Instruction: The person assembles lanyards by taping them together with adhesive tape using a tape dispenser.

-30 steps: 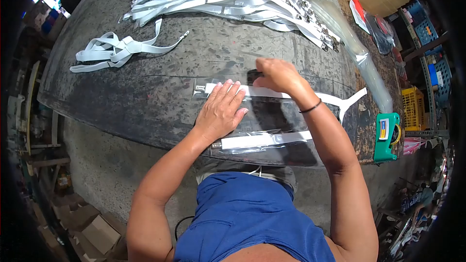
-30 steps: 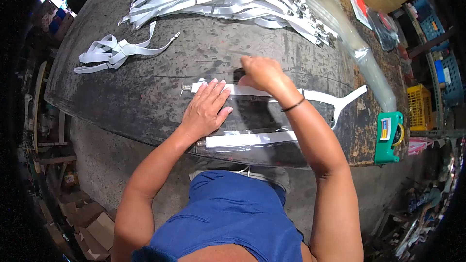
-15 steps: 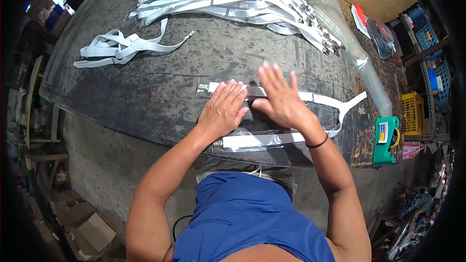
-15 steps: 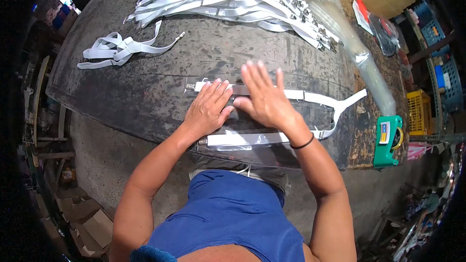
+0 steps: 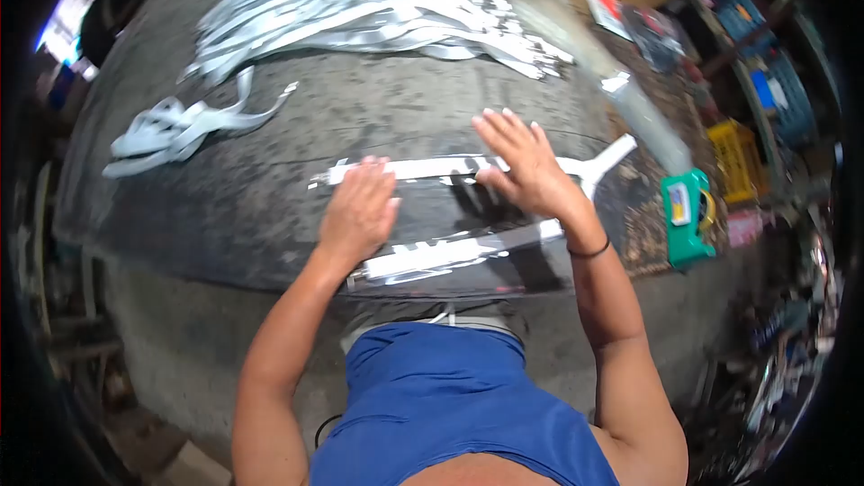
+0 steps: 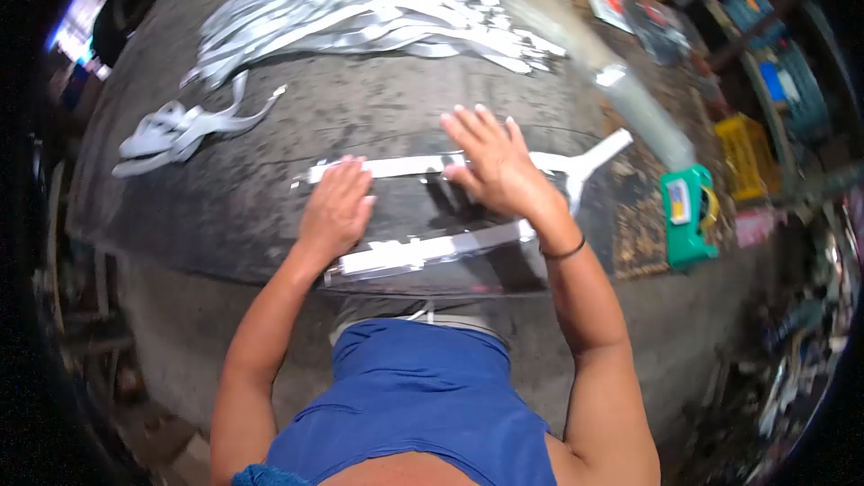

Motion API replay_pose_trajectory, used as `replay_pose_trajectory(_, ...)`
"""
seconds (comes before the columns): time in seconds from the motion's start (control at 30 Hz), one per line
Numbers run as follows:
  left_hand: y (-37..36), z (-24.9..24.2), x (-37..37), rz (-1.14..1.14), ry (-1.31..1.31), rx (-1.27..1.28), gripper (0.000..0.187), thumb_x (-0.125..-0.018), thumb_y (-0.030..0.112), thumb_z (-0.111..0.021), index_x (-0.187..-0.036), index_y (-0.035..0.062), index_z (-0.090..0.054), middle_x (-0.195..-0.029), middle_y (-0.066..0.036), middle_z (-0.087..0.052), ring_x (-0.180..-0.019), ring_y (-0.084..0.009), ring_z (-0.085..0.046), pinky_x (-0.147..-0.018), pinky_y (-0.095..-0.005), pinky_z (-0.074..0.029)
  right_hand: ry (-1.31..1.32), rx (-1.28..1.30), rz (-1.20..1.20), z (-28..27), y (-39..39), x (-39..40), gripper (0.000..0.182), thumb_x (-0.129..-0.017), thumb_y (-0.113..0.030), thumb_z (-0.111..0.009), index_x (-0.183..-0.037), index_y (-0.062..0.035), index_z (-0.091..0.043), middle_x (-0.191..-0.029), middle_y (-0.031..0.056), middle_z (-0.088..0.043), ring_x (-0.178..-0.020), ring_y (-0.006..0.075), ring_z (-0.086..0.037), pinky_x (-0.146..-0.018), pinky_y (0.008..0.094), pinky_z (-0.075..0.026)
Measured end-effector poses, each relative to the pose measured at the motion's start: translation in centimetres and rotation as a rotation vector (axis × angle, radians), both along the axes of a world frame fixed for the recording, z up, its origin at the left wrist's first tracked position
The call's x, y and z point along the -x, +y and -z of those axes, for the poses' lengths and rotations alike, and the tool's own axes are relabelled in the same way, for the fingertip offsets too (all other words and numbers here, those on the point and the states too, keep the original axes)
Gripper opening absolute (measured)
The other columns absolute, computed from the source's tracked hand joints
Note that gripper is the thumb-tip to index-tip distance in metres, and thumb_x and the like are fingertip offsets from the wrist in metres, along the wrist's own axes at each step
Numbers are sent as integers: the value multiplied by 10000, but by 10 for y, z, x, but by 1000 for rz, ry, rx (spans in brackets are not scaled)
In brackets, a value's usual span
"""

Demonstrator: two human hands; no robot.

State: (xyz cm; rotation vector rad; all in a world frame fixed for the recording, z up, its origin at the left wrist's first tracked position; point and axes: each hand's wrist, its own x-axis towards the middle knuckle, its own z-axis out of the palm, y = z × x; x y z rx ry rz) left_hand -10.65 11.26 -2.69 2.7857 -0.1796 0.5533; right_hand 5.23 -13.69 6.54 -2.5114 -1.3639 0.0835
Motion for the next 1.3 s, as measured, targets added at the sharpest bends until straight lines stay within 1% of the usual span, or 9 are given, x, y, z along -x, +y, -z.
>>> replay_pose_trajectory(0.17, -3, -6, 1, -5, 19, -11, 447, -942, 204, -579, -1340, 2, -570, -1430, -196, -530, -1390, -365, -428, -1174, -490, -291, -72, 54, 311, 10, -156, -89, 445, -887, -113, -672, -1327, -151, -614, -1417, 164, -549, -1349, 372, -472, -1113, 459, -397)
replay_pose_trajectory(0.3, -3, -7, 1, -24, 10, 23, 483, -949, 192, -561, -1399, 19, -528, -1446, -194, -514, -1412, -370, -398, -1188, -503, -259, 13, 225, 307, 20, -193, -93, 560, -823, -62, -710, -1360, -173, -598, -1511, 180, -446, -1408, 381, -399, -1143, 447, -367)
replay_pose_trajectory(0.57, 6, -5, 7, -48, -136, 99, 453, -941, 186, -567, -1364, 25, -566, -1483, -186, -486, -1432, -383, -375, -1193, -520, -233, 48, 325, 355, 14, -177, -93, 364, -769, -99, -749, -1091, -140, -584, -1105, 90, -637, -1230, 331, -548, -1068, 652, -314)
replay_pose_trajectory(0.63, 7, -4, 7, -51, -170, 127, 441, -943, 185, -566, -1352, 22, -577, -1478, -186, -493, -1430, -385, -379, -1193, -520, -232, -151, 240, 211, -2, -177, -92, 287, -767, -82, -723, -985, -124, -541, -894, 72, -628, -1018, 334, -631, -1027, 685, -326)
replay_pose_trajectory(0.77, 8, -3, 8, -31, -211, 126, 402, -951, 189, -563, -1314, 22, -608, -1450, -190, -521, -1407, -396, -411, -1184, -527, -247, -748, -7, 148, -59, -155, -91, 133, -837, -60, -596, -912, -110, -499, -836, 84, -628, -872, 288, -667, -938, 497, -470)
replay_pose_trajectory(0.83, 9, -2, 9, -8, -206, 169, 408, -959, 164, -521, -1328, 2, -589, -1451, -203, -513, -1416, -401, -394, -1192, -528, -224, -929, -56, 187, -105, -146, -90, 89, -867, -60, -575, -916, -110, -520, -754, 93, -591, -702, 286, -645, -649, 392, -514)
replay_pose_trajectory(0.9, 10, -2, 9, -12, -276, 157, 394, -950, 191, -565, -1300, 17, -613, -1419, -206, -540, -1385, -405, -436, -1170, -535, -270, -1083, -180, 175, -153, -137, -84, 110, -870, -68, -597, -934, -102, -515, -730, 100, -576, -678, 292, -632, -590, 385, -505)
replay_pose_trajectory(1.07, 8, 0, 7, -76, -296, 177, 391, -938, 186, -571, -1283, 11, -622, -1403, -213, -552, -1368, -416, -448, -1163, -537, -286, -1237, -309, 193, -253, -136, -79, 206, -931, -63, -573, -1099, -109, -463, -864, 93, -674, -850, 312, -681, -1000, 513, -463)
replay_pose_trajectory(1.3, 7, 5, 5, -162, -221, 190, 394, -959, 220, -551, -1282, 5, -619, -1422, -221, -530, -1394, -413, -409, -1179, -526, -262, -1381, -284, 105, -353, -163, -76, 441, -861, 24, -636, -1258, -161, -583, -1026, 126, -715, -1015, 332, -672, -988, 485, -484)
